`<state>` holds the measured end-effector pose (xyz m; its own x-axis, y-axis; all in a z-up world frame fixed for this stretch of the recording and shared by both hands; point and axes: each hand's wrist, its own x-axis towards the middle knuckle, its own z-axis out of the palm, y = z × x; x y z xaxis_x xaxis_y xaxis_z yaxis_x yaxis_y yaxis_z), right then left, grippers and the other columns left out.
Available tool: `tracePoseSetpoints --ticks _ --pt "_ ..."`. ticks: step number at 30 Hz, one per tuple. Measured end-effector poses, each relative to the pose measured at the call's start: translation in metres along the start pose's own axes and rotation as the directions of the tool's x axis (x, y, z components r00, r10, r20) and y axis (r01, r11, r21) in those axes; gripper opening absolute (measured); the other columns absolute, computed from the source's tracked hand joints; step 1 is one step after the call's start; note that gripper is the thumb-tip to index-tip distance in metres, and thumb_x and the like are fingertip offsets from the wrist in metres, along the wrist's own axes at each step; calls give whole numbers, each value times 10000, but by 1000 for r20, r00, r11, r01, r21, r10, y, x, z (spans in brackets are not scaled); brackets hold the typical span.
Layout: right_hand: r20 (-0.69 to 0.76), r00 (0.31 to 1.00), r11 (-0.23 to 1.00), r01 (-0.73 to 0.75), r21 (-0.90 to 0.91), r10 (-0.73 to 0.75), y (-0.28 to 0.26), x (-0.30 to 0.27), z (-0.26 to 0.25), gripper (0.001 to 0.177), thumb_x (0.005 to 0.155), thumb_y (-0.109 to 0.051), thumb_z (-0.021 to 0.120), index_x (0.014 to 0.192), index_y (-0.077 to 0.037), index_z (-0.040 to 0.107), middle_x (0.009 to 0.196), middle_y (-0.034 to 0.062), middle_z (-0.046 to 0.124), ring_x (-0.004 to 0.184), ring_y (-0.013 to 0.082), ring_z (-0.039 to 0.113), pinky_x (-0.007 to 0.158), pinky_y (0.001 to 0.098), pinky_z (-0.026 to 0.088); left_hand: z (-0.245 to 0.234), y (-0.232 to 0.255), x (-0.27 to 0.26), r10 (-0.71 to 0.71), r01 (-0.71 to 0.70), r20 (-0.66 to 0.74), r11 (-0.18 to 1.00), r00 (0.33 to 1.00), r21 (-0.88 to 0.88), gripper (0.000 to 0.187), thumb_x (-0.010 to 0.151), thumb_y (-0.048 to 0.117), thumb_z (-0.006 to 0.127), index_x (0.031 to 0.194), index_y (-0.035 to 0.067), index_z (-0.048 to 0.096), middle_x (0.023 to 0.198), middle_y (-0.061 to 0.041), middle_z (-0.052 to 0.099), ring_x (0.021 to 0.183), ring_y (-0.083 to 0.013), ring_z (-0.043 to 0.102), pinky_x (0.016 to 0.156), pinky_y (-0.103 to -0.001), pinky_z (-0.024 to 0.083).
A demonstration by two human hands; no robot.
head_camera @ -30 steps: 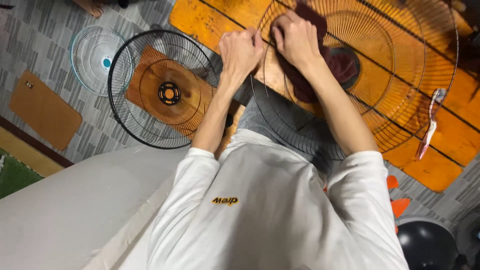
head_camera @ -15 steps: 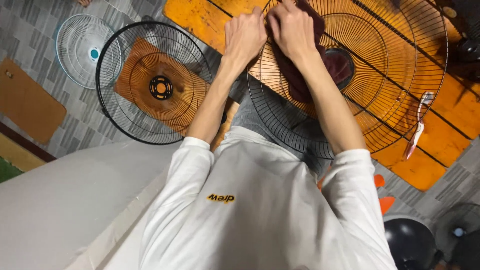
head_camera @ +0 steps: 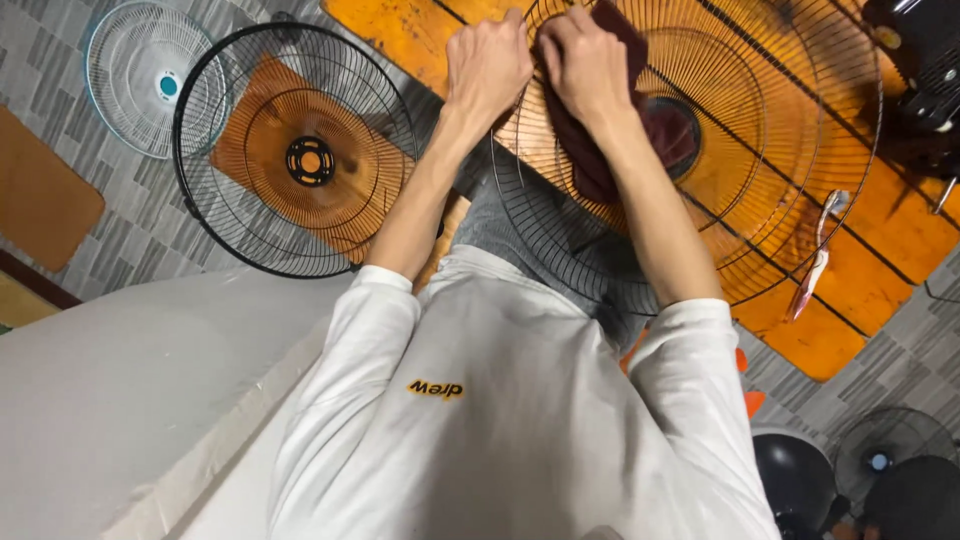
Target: Cleaning a fan grill using a cloth
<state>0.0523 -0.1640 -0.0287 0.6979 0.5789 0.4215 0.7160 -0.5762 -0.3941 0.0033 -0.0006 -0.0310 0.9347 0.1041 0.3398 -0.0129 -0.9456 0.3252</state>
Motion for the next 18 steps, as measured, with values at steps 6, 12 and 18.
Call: tracePoseSetpoints --ticks 6,12,18 --pt "-68 997 995 -13 98 19 -9 10 0 107 1011 -81 627 969 -22 706 892 191 710 718 379 688 590 484 539 0 4 -10 -57 57 4 998 998 -24 216 956 190 513 916 51 674 588 -160 653 502 -385 631 462 -522 460" --pt "-24 999 999 -23 -27 22 -6 9 4 156 1063 -173 635 1018 -47 716 968 120 646 670 409 682 479 543 519 -9 9 -7 -79 80 23 995 997 -60 208 965 175 503 923 38 653 652 -197 708 567 -445 691 468 -555 483" --pt "-30 999 999 -14 48 15 -1 8 1 118 1029 -113 658 1015 -20 729 945 186 712 707 396 677 540 516 528 -9 -1 0 -35 35 8 998 999 -42 238 965 166 497 917 22 681 583 -149 663 485 -363 646 418 -509 446"
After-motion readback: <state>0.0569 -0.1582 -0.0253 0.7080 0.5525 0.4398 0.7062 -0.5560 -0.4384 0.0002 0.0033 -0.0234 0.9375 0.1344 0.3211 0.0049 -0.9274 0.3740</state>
